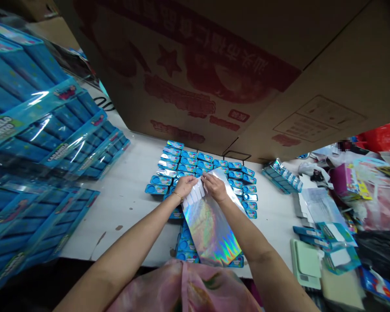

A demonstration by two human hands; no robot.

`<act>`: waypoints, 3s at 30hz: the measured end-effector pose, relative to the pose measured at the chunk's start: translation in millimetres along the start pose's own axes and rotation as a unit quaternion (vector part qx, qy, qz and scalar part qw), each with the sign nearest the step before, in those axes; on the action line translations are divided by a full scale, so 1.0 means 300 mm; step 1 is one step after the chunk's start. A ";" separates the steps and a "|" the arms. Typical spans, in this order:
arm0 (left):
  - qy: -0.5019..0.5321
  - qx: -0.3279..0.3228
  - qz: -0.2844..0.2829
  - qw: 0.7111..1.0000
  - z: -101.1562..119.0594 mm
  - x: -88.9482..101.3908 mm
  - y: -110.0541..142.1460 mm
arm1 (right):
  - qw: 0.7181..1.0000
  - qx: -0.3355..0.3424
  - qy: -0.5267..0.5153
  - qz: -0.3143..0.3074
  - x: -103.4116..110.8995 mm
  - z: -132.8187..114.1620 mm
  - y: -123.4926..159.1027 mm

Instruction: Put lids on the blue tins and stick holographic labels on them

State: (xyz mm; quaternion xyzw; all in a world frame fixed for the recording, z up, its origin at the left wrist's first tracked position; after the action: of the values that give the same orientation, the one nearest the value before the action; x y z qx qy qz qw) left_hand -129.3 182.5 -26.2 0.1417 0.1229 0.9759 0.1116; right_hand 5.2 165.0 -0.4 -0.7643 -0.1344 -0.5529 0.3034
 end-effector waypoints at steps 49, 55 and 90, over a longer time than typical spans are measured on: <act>0.068 0.081 0.252 0.962 -0.368 0.498 0.066 | 0.886 -0.416 -0.158 -0.131 -0.265 -0.335 -0.312; 0.029 0.138 0.228 0.963 -0.412 0.477 0.049 | 0.902 -0.386 -0.079 -0.175 -0.249 -0.351 -0.316; -0.383 -0.087 0.136 0.910 0.014 -0.069 -0.097 | 0.990 -0.102 -0.060 -0.082 -0.072 0.100 -0.026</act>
State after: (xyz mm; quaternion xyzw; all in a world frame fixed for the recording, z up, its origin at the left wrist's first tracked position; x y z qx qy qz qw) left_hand -103.5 205.6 -35.3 0.5095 -0.0352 0.8593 0.0278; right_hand 16.4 192.4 -24.0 -0.8094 -0.1570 -0.5401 0.1691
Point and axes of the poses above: each hand's wrist, its own y-axis away from the middle knuckle, its own x-axis out of the back of the hand, z = x × y, the point moved 5 cm from there along -y, towards the middle knuckle, and after that the axes turned 5 degrees about -y, right-handed, at the moved point
